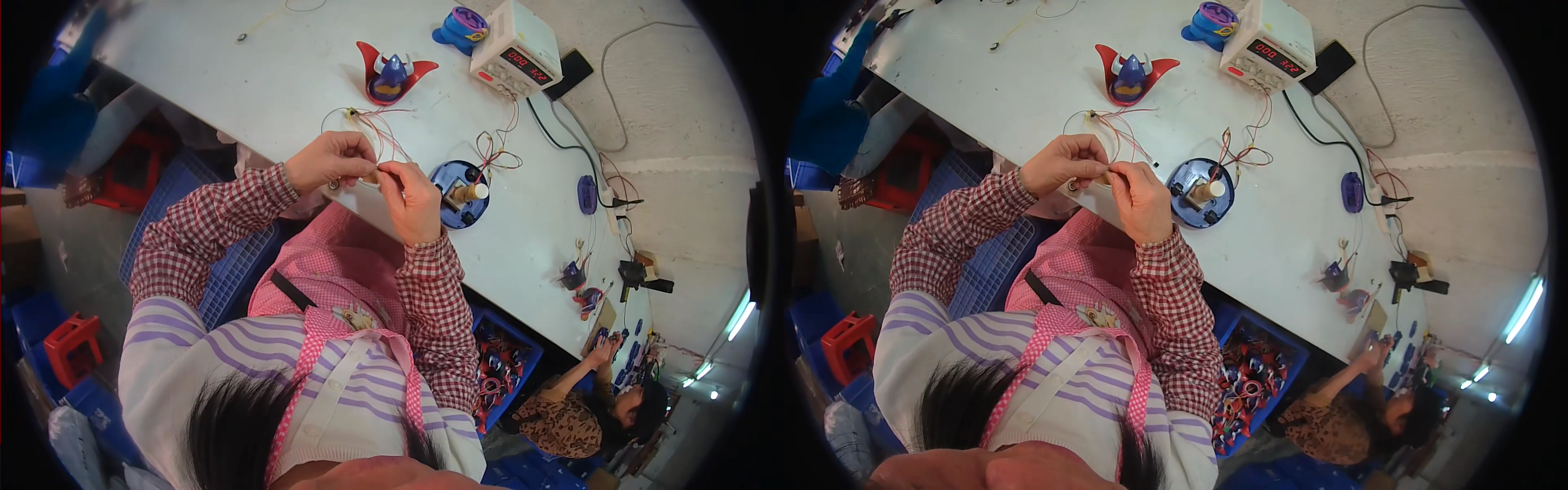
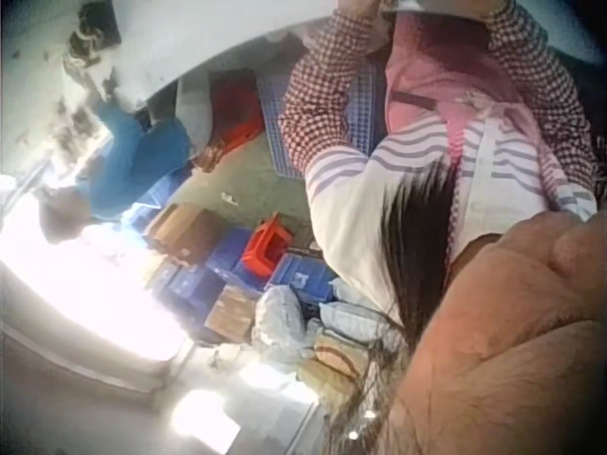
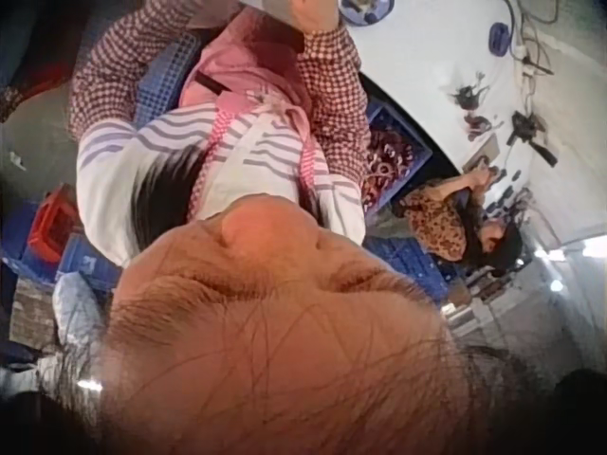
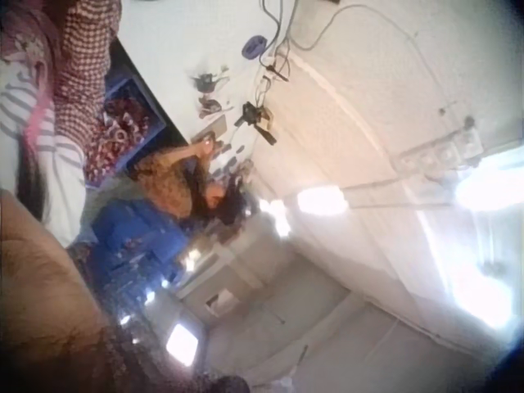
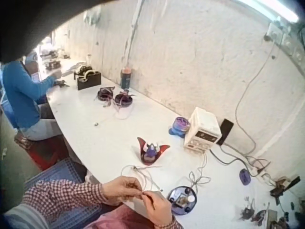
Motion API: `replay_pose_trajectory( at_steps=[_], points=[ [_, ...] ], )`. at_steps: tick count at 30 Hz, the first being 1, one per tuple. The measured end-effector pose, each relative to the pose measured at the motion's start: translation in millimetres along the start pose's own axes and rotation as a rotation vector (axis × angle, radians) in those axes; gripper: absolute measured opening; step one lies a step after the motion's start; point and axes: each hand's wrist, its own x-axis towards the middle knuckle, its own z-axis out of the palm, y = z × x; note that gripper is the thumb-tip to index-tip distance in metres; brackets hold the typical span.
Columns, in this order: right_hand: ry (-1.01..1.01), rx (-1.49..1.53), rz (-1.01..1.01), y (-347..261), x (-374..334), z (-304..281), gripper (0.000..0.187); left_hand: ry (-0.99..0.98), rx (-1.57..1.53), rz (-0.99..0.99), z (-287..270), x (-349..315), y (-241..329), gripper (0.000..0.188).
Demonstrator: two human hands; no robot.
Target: Assembling electronic toy components by connecting wires and testing them on a base.
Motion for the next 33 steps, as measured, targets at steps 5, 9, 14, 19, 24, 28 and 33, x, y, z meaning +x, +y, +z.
replay_pose_trajectory(
  at_steps=[5, 9, 14, 19, 24, 28, 33],
  points=[
    [0.007, 0.070, 0.074, 0, -2, 5, 0.014, -0.057, 0.034, 0.008, -8, -2, -4, 0.010],
    [-0.007, 0.190, 0.212, -3, -5, 10, 0.012, -0.054, 0.054, 0.003, -9, -4, -4, 0.012],
    [0.054, 0.023, 0.094, 4, 2, 9, 0.015, 0.184, 0.503, 0.290, -13, -13, 1, 0.015],
    [0.202, -0.483, -0.175, 14, 8, 16, 0.025, 0.295, 1.211, 0.730, -14, -39, -12, 0.020],
    [0.214, -0.497, -0.201, 2, -15, 23, 0.031, 0.295, 1.445, 0.811, -14, -38, -31, 0.024],
    [0.175, -0.333, -0.149, -15, -39, 28, 0.032, 0.283, 1.290, 0.663, -12, -34, -31, 0.024],
    [0.112, 0.047, 0.148, -21, -48, 35, 0.028, 0.312, 0.522, 0.249, -2, -40, -20, 0.020]
  ],
)
